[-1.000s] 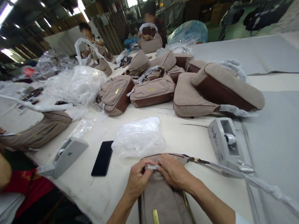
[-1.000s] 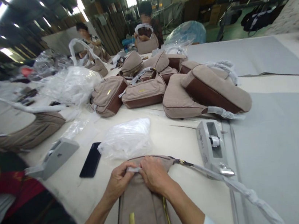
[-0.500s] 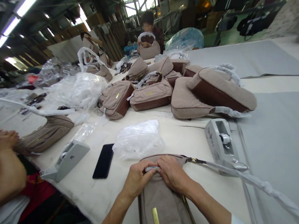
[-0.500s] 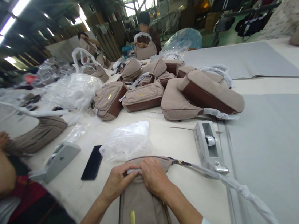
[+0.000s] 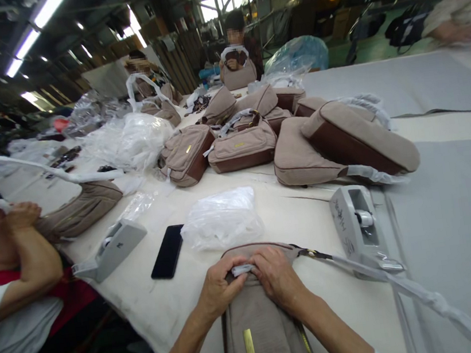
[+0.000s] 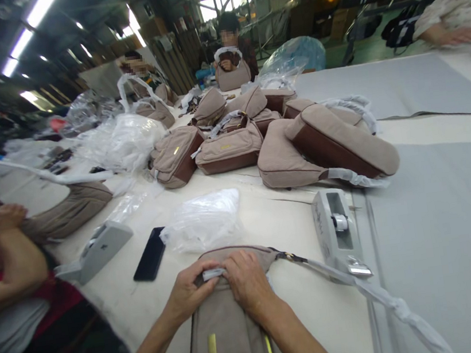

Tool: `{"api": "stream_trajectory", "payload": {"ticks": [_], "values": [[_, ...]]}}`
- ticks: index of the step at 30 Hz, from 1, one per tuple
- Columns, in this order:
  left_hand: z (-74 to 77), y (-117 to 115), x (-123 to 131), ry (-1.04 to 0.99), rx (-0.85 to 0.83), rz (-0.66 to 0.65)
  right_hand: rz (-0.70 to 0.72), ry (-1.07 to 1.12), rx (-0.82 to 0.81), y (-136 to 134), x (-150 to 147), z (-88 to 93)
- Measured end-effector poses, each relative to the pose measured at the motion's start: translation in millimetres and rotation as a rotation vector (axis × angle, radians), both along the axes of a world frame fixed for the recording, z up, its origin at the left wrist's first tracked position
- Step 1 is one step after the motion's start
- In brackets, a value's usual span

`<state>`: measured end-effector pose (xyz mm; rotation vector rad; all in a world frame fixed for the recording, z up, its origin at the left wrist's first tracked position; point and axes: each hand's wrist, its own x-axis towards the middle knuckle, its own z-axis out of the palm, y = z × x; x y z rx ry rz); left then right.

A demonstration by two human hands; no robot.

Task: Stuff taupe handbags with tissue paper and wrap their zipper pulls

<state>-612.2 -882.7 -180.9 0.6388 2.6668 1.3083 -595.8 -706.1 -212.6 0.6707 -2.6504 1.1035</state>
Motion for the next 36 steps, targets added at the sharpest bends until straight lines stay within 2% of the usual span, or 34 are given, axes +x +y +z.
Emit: {"api": "stream_trajectory", "payload": {"ticks": [4, 9, 14, 17, 19, 22, 26, 30, 34, 36], "values": [[1.0, 1, 0, -0.013, 0.038, 0.012, 0.035, -0.042, -0.08, 6, 1, 0.6], [2.5, 4, -1, -0.082, 0.01, 0.092, 0.063, -0.104, -0.29, 13, -2, -0.8], [10.9, 6, -5, -0.172, 0.007, 0.124, 0.063, -0.276, -0.436, 15, -16, 6.6], [15.3, 5, -5, -0.177, 0.0, 0.105, 0.084, -0.263, -0.489, 17, -19, 7.7], [16.8, 5, -5, -0.16, 0.01, 0.059, 0.097, -0.187, -0.473, 18, -16, 4.3], [18.3, 4, -2, -0.171, 0.034, 0.025, 0.066, 0.008, -0.363, 18, -9, -3.4], [21.2, 6, 4, -0.171, -0.044, 0.111, 0.002, 0.228, -0.254, 18, 0, -9.5], [22.2, 10, 9, -0.024, -0.158, 0.172, -0.065, 0.257, -0.281, 17, 6, -11.3], [21.4, 14, 13, -0.011, -0.257, 0.145, -0.065, 0.233, -0.297, 16, 9, -12.4], [22.5, 18, 17, 0.015, -0.272, 0.187, -0.067, 0.225, -0.291, 17, 11, -12.8]]}}
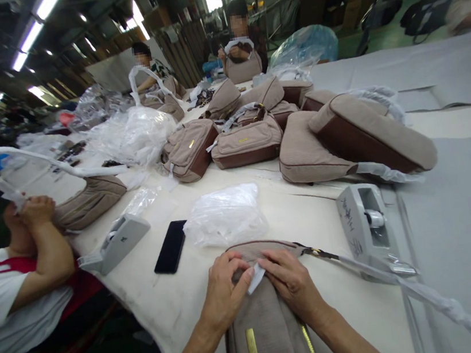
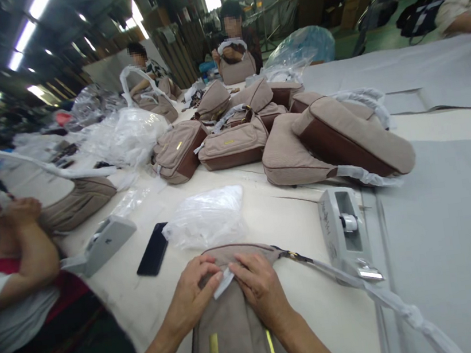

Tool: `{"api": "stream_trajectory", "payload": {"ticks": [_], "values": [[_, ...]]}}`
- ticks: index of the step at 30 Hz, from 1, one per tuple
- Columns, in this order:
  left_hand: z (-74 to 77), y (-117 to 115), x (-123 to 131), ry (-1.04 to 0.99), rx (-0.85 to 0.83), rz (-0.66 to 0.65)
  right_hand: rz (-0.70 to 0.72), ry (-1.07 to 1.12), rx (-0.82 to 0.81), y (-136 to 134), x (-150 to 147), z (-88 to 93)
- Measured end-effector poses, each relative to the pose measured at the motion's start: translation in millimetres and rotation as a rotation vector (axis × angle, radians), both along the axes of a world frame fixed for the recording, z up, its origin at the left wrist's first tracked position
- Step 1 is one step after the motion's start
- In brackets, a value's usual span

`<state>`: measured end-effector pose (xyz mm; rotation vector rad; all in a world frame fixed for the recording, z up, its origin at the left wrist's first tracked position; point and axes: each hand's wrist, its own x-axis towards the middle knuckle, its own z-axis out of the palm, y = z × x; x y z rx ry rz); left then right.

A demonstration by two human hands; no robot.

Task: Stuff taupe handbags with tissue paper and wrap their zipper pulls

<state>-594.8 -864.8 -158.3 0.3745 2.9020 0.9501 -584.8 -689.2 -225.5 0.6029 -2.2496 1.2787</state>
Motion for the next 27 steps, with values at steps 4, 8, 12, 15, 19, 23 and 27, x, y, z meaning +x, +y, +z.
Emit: {"api": "stream_trajectory", "payload": {"ticks": [4, 8, 12, 15, 19, 23, 27], "values": [[4.8, 8, 10, -0.013, -0.042, 0.029, 0.05, -0.069, 0.031, 5, 7, -2.3], [5.2, 10, 8, -0.136, -0.024, 0.007, 0.094, -0.147, 0.01, 6, 12, -4.2], [1.8, 6, -6, -0.181, 0.068, 0.101, 0.084, -0.334, -0.157, 5, -1, 3.0], [2.8, 7, -17, -0.199, 0.091, 0.118, 0.098, -0.556, -0.206, 8, -22, 15.0], [8.0, 16, -28, -0.159, 0.105, 0.085, 0.285, -0.71, -0.086, 16, -45, 28.0], [8.8, 23, -36, -0.225, 0.177, 0.035, 0.33, -0.884, -0.213, 19, -52, 27.1], [3.3, 18, -38, -0.321, 0.262, 0.049, 0.323, -0.966, -0.284, 16, -53, 20.5]]}}
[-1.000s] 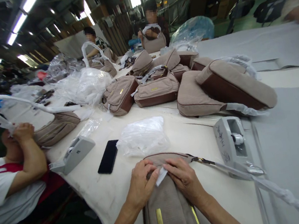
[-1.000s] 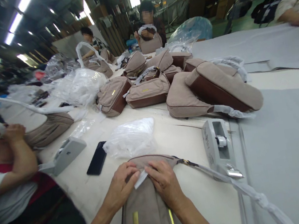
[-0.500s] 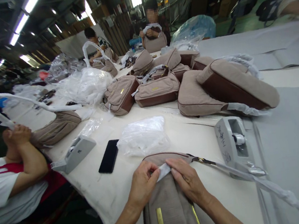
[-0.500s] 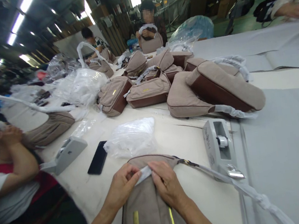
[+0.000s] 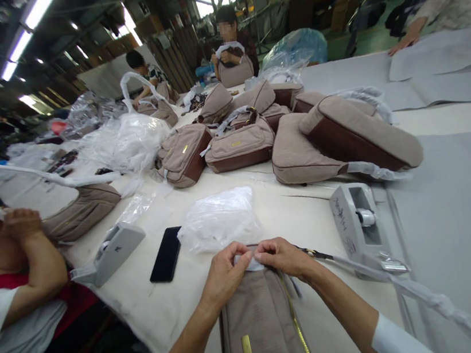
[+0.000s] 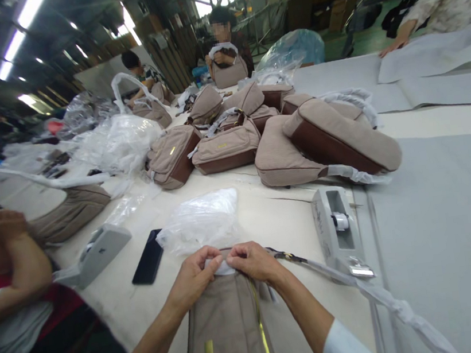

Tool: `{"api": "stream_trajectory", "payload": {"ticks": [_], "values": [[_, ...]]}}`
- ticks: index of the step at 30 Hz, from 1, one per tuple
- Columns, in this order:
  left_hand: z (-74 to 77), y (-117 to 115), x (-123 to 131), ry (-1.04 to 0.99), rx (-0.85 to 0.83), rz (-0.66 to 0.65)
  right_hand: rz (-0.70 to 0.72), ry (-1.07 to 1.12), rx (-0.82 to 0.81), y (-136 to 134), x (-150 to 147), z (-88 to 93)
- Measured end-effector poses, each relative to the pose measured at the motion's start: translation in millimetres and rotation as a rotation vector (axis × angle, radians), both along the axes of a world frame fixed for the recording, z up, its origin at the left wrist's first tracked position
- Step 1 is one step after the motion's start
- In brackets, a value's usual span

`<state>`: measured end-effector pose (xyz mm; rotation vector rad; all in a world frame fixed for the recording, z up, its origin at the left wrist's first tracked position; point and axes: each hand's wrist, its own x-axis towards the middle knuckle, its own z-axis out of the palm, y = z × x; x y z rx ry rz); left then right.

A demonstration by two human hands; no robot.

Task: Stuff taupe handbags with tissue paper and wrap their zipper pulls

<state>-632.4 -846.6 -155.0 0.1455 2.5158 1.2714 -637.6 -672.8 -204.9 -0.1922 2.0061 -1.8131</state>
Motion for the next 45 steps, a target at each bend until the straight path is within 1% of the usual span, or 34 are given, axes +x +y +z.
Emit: {"api": "stream_trajectory", "payload": {"ticks": [4, 6, 9, 11, 13, 15, 17, 20, 23, 24, 26, 27, 30, 32, 35, 37, 39, 40, 43, 45], "values": [[-4.5, -9, 5, -0.06, 0.099, -0.001, -0.087, 0.008, 0.011, -4, 1, -1.0], [-5.1, -10, 8, -0.053, 0.113, -0.011, -0.132, 0.023, -0.002, -5, 3, 0.9], [-6.4, -8, 6, -0.029, 0.131, 0.011, -0.151, 0.062, -0.052, -7, 7, 4.5], [-9.0, -5, 1, -0.051, 0.159, 0.041, -0.168, 0.11, -0.01, -8, 9, 5.9], [-12.8, -2, -6, -0.101, 0.164, 0.078, -0.184, 0.159, 0.101, -8, 10, 5.7], [-16.1, 0, -12, -0.141, 0.142, 0.106, -0.184, 0.193, 0.19, -8, 10, 3.9], [-16.8, 0, -15, -0.15, 0.137, 0.112, -0.165, 0.208, 0.222, -7, 9, 1.5], [-13.1, -3, -17, -0.166, 0.198, 0.115, -0.126, 0.204, 0.19, -4, 6, -0.4], [-9.8, -5, -16, -0.233, 0.277, 0.072, -0.089, 0.205, 0.175, -2, 3, 0.4], [-10.1, -5, -16, -0.245, 0.29, 0.065, -0.087, 0.208, 0.177, -2, 2, 0.9], [-12.5, -4, -16, -0.231, 0.287, 0.092, -0.096, 0.206, 0.189, -3, 3, 1.6], [-14.3, -2, -16, -0.21, 0.271, 0.117, -0.128, 0.192, 0.193, -5, 5, 1.7], [-18.6, 2, -13, -0.15, 0.202, 0.161, -0.29, 0.174, 0.181, -12, 13, 1.2], [-19.4, 3, -12, -0.134, 0.176, 0.159, -0.331, 0.201, 0.157, -17, 19, 0.3], [-17.7, -1, -9, -0.131, 0.198, 0.132, -0.297, 0.21, 0.121, -22, 23, -2.0], [-15.4, -5, -10, -0.113, 0.24, 0.16, -0.286, 0.171, 0.071, -21, 22, -3.6], [-12.9, -9, -12, -0.094, 0.293, 0.195, -0.245, 0.137, 0.012, -18, 19, -3.6], [-11.9, -10, -14, -0.094, 0.325, 0.19, -0.215, 0.131, -0.006, -16, 17, -2.6], [-10.1, -11, -20, -0.164, 0.377, 0.069, -0.12, 0.14, -0.003, -12, 13, 4.3], [-10.4, -9, -25, -0.211, 0.346, 0.044, -0.097, 0.14, 0.027, -11, 11, 9.6]]}}
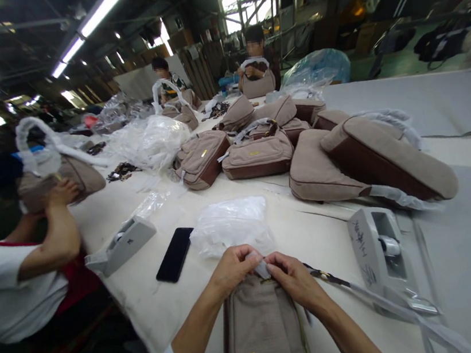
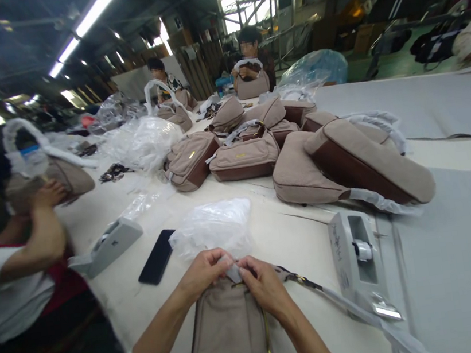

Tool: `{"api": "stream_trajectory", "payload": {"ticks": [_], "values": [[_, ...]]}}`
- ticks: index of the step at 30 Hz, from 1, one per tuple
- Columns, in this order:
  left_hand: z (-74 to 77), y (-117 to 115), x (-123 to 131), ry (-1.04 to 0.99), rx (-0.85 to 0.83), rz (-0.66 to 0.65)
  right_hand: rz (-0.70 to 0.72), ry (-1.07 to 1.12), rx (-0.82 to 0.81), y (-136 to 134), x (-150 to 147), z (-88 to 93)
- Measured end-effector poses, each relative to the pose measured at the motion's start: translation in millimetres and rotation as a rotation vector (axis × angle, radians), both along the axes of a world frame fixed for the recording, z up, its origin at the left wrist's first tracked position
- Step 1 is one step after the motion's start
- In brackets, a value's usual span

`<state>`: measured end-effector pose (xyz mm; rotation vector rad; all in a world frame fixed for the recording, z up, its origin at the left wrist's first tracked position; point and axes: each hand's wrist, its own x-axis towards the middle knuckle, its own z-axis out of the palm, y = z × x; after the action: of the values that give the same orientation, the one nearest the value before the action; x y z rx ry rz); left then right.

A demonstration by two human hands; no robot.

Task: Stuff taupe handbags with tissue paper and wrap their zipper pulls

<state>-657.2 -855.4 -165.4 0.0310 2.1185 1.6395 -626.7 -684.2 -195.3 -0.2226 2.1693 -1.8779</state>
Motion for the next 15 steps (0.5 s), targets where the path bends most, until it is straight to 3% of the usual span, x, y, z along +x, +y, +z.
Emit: {"api": "stream_trajectory", "payload": {"ticks": [6, 15], "values": [[-3.0, 3.5, -4.2, -0.037, -0.065, 0.062, -0.06, -0.048, 0.194, -4.4, -0.5, 0.9], [-1.5, -3.1, -3.6, -0.086, -0.078, -0.032, 0.059, -0.002, 0.078, 3.9, -5.7, 1.9]]}}
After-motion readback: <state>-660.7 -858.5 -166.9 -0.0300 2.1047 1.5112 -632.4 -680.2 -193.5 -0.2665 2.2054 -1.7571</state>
